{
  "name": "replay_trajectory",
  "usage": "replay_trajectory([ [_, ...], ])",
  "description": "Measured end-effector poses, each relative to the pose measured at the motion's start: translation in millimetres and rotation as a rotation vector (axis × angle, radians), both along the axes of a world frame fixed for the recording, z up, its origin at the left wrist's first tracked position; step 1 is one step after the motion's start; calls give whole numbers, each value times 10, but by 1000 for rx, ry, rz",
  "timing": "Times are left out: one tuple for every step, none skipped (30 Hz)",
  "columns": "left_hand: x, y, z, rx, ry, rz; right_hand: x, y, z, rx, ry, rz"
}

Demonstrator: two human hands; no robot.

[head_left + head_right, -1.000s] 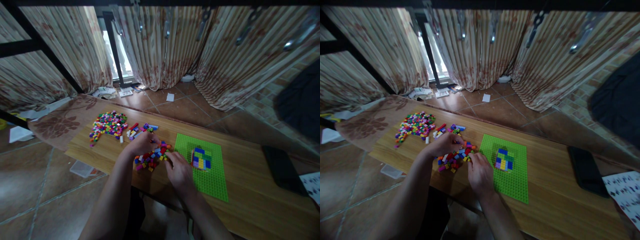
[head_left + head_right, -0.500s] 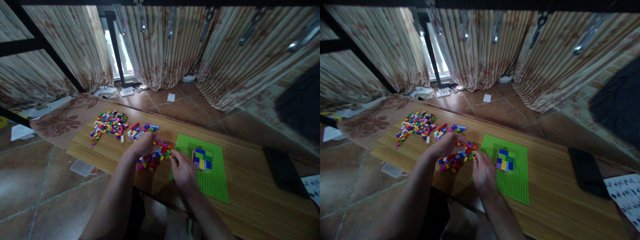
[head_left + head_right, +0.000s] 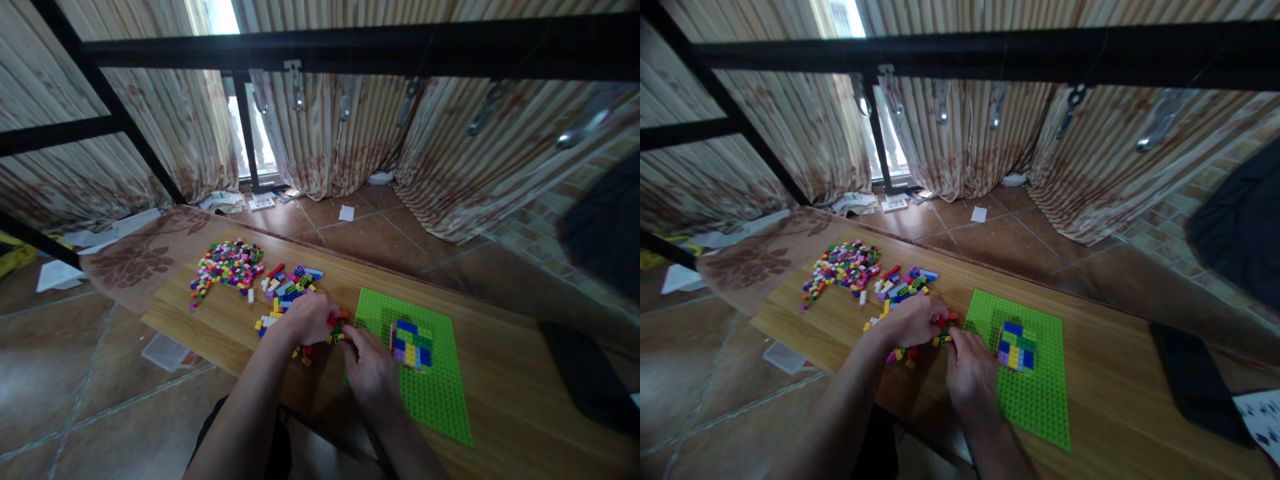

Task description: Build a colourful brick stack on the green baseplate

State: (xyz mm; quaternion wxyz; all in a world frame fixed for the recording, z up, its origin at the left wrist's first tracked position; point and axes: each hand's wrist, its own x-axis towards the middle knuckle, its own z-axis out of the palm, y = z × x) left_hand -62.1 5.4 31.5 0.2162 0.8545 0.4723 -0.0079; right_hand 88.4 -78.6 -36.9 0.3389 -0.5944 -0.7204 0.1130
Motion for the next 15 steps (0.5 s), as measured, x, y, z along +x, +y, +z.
replay_trajectory([
  [-13,1,8,-11,-26,6,-4,0,-7,15,9,8],
  [-35,6,17,-19,-61,19,-4,1,-11,30,18,13],
  [-68,17,27,-22,-104,41,-1,3,-12,45,29,14],
  [-112,36,35,-15,-148,78,6,4,-11,59,42,13],
  [-167,63,40,2,-184,128,16,5,-8,73,57,9],
  [-231,97,41,32,-208,199,27,5,-5,86,71,7],
  [-300,136,37,74,-224,287,39,4,-2,96,85,7],
  [-370,178,27,122,-227,382,50,2,1,104,100,9],
  [-436,221,12,177,-225,479,59,-2,4,110,114,16],
  [-494,263,-7,226,-220,548,65,-7,8,114,126,26],
  [-540,300,-30,259,-205,590,69,-12,11,116,137,35],
  [-573,333,-55,276,-182,608,70,-17,16,116,146,43],
  [-592,359,-80,284,-156,613,69,-21,22,115,151,49],
  [-599,378,-103,286,-130,611,68,-25,30,113,153,53],
  [-600,390,-124,281,-108,603,67,-27,39,109,154,57],
])
